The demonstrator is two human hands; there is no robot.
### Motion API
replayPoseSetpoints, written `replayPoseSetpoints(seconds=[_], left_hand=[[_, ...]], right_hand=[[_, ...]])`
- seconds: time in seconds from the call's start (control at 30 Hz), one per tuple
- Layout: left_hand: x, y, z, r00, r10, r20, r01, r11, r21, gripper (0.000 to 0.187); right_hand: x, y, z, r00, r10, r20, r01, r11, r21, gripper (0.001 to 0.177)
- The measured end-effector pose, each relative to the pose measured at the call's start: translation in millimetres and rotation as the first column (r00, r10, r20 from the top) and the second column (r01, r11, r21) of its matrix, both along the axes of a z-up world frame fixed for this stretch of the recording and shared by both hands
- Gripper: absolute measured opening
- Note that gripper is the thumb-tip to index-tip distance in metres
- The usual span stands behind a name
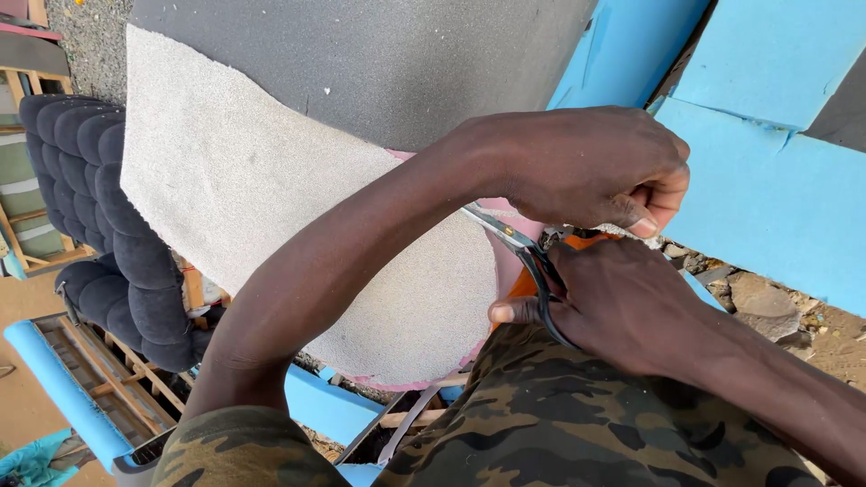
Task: Cutting upholstery fabric to shape using a pair of scissors
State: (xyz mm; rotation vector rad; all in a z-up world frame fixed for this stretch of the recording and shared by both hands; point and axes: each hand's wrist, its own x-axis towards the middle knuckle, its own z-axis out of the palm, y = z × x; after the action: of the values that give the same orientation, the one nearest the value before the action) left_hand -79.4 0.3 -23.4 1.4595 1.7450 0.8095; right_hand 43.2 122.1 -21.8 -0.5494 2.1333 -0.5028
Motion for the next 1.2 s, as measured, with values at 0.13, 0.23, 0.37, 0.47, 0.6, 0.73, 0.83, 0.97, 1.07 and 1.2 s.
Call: replayPoseSetpoints(seconds=[0.13,0.23,0.37,0.47,0.6,0.73,0.83,0.97,1.07,1.2], left_hand=[[1,2,1,1.000,0.010,-0.011,-0.010,1.000,-0.022,0.014],[1,2,2,0.999,0.027,-0.019,-0.027,0.999,-0.021,0.014],[-2,0,6,0.998,0.060,-0.014,-0.061,0.998,-0.030,0.012],[0,-6,16,0.990,0.135,-0.033,-0.135,0.991,0.004,0.007],[31,-46,88,0.767,0.625,-0.146,-0.605,0.779,0.165,0.033],[105,-65,78,0.032,0.993,-0.117,-0.956,0.065,0.287,0.018],[148,-69,41,-0.333,0.914,-0.233,-0.914,-0.252,0.318,0.026],[173,-62,12,-0.270,0.814,-0.514,-0.960,-0.184,0.212,0.052],[178,-60,6,-0.224,0.746,-0.627,-0.974,-0.152,0.167,0.061],[175,-58,7,-0.174,0.716,-0.676,-0.985,-0.134,0.112,0.067]], right_hand=[[-11,-9,11,0.992,-0.008,0.128,0.012,1.000,-0.024,0.074],[-2,-8,-12,1.000,0.022,-0.018,-0.023,0.997,-0.079,0.081],[1,-2,-26,0.988,-0.018,-0.153,-0.006,0.988,-0.156,0.079],[-8,3,-18,0.988,0.022,-0.152,-0.048,0.984,-0.169,0.078],[-14,5,-18,0.989,0.122,-0.087,-0.133,0.984,-0.122,0.077],[-17,4,-12,0.992,0.126,-0.008,-0.126,0.983,-0.131,0.075],[-22,-2,-7,0.995,0.088,0.048,-0.082,0.990,-0.113,0.075],[-24,-8,-7,0.988,0.086,0.128,-0.096,0.993,0.069,0.078],[-22,-10,-10,0.991,0.109,0.072,-0.116,0.989,0.097,0.082],[-23,-11,-10,0.995,0.088,0.054,-0.094,0.989,0.115,0.078]])
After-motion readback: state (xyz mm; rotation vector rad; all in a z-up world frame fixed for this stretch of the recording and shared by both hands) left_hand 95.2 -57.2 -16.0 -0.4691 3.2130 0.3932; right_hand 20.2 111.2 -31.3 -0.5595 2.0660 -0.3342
